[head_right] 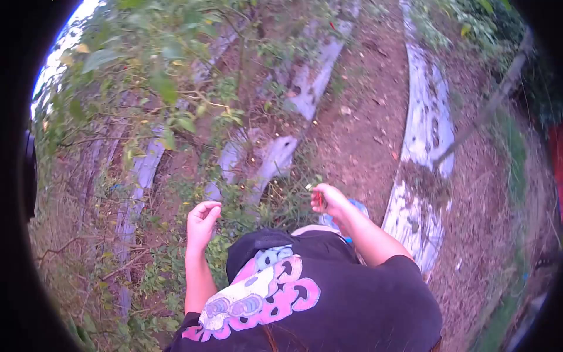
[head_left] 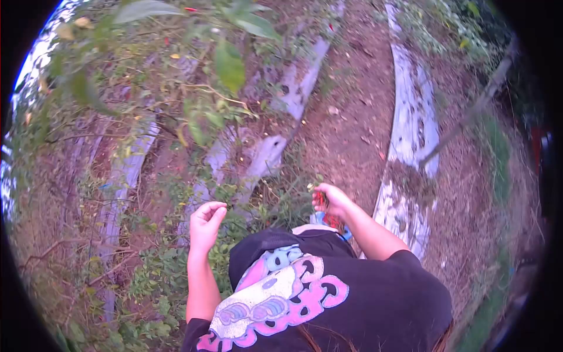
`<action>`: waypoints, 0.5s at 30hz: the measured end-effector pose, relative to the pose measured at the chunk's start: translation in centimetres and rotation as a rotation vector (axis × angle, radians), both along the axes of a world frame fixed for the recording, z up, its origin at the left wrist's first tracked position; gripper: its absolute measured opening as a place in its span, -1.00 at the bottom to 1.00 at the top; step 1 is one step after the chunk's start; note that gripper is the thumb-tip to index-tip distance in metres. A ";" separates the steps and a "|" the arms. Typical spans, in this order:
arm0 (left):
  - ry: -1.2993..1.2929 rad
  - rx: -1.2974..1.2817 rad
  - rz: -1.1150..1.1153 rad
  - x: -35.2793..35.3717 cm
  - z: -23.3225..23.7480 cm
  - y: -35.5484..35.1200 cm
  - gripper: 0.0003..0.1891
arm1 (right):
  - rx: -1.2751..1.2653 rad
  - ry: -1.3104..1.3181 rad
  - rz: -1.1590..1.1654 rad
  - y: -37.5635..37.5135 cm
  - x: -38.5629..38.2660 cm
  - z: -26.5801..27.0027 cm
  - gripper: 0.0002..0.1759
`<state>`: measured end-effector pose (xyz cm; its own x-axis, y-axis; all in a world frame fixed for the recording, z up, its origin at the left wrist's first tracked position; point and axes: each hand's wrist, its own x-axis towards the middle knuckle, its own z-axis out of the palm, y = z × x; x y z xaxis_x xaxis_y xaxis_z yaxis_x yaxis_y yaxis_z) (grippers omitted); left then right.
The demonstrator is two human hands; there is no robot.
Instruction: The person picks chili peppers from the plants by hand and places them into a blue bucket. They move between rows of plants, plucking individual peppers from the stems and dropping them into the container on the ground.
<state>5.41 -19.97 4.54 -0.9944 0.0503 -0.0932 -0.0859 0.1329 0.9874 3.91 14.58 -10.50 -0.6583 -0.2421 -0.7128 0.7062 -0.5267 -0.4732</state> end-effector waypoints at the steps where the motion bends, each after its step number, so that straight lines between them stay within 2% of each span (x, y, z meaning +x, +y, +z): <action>1: -0.033 0.001 -0.026 0.1 -0.8 0.3 -0.89 | 0.016 -0.051 -0.081 1.4 1.1 -0.9 -0.88; 5: -0.160 -0.110 -0.131 1.1 -3.2 1.2 -0.87 | 0.201 -0.088 -0.295 5.4 6.0 -4.2 -0.90; 9: -0.269 -0.120 -0.218 1.9 -4.4 1.8 -0.84 | 0.272 -0.221 -0.376 7.6 9.5 -8.2 -0.84; 15: -0.297 -0.220 -0.231 2.5 -4.9 2.1 -0.84 | 0.304 -0.262 -0.489 8.3 11.1 -13.9 -0.55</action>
<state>7.95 -17.91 -0.38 -0.8876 0.2153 -0.4072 -0.3055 0.3864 0.8703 15.05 22.84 -24.37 -0.4360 0.2812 -0.8549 0.5301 -0.6874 -0.4964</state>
